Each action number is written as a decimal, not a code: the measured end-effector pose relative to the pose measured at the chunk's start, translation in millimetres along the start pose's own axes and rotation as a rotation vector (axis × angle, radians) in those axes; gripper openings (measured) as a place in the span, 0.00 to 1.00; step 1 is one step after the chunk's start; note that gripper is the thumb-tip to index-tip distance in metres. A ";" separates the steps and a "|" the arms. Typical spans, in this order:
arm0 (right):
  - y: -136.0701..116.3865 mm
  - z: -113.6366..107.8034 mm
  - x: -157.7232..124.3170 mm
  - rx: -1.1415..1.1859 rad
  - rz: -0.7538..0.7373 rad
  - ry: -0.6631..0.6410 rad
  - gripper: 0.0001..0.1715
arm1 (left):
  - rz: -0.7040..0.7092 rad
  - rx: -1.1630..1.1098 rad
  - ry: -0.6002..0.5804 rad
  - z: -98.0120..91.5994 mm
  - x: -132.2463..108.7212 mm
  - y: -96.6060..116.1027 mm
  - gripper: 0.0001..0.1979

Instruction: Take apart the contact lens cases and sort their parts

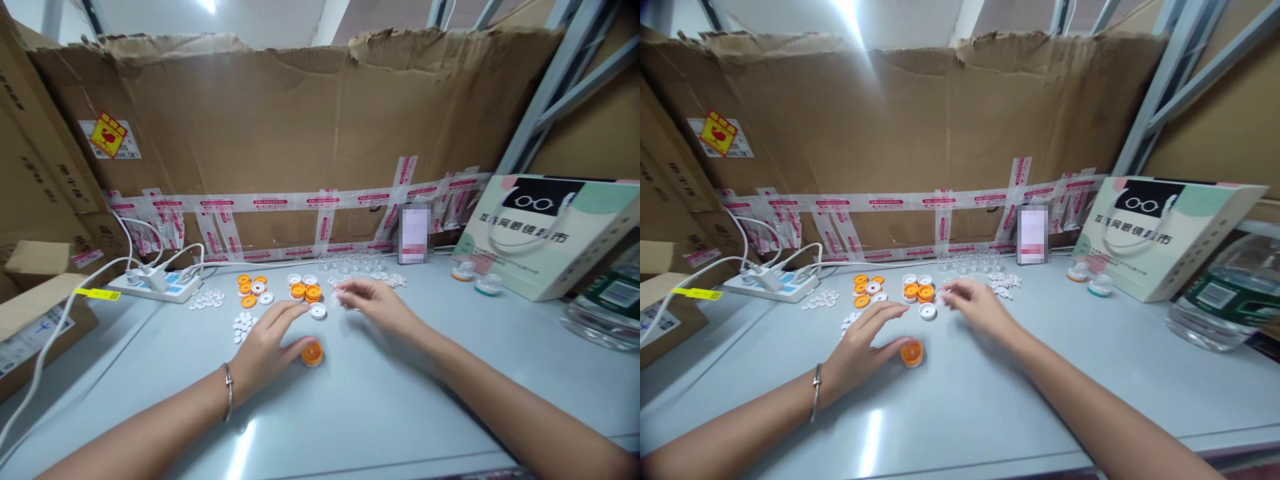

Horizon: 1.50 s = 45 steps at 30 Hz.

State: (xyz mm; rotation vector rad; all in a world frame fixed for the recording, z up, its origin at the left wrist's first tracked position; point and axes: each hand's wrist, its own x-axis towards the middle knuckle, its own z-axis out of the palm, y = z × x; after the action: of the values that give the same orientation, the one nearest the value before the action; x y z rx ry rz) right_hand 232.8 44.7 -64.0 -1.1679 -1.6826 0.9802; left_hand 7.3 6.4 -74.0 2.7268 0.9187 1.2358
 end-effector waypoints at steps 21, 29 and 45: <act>-7.0 2.2 -7.2 -0.333 -0.139 -0.213 0.20 | -0.213 -0.061 -0.466 -1.0 2.0 -4.6 0.14; -14.0 43.1 -23.2 -0.352 -0.214 -0.387 0.09 | -0.268 -0.084 -0.457 3.3 -0.6 -5.1 0.12; -3.8 62.7 30.7 -0.732 -0.436 -0.201 0.08 | -0.280 -0.180 -0.453 -2.8 -0.1 -2.8 0.10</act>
State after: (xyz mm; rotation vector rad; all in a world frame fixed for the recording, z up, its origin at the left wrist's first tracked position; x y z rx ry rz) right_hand 166.9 64.7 -75.5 -1.0761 -2.4347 0.1992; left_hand 3.9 8.0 -72.9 2.4673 1.0214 0.5866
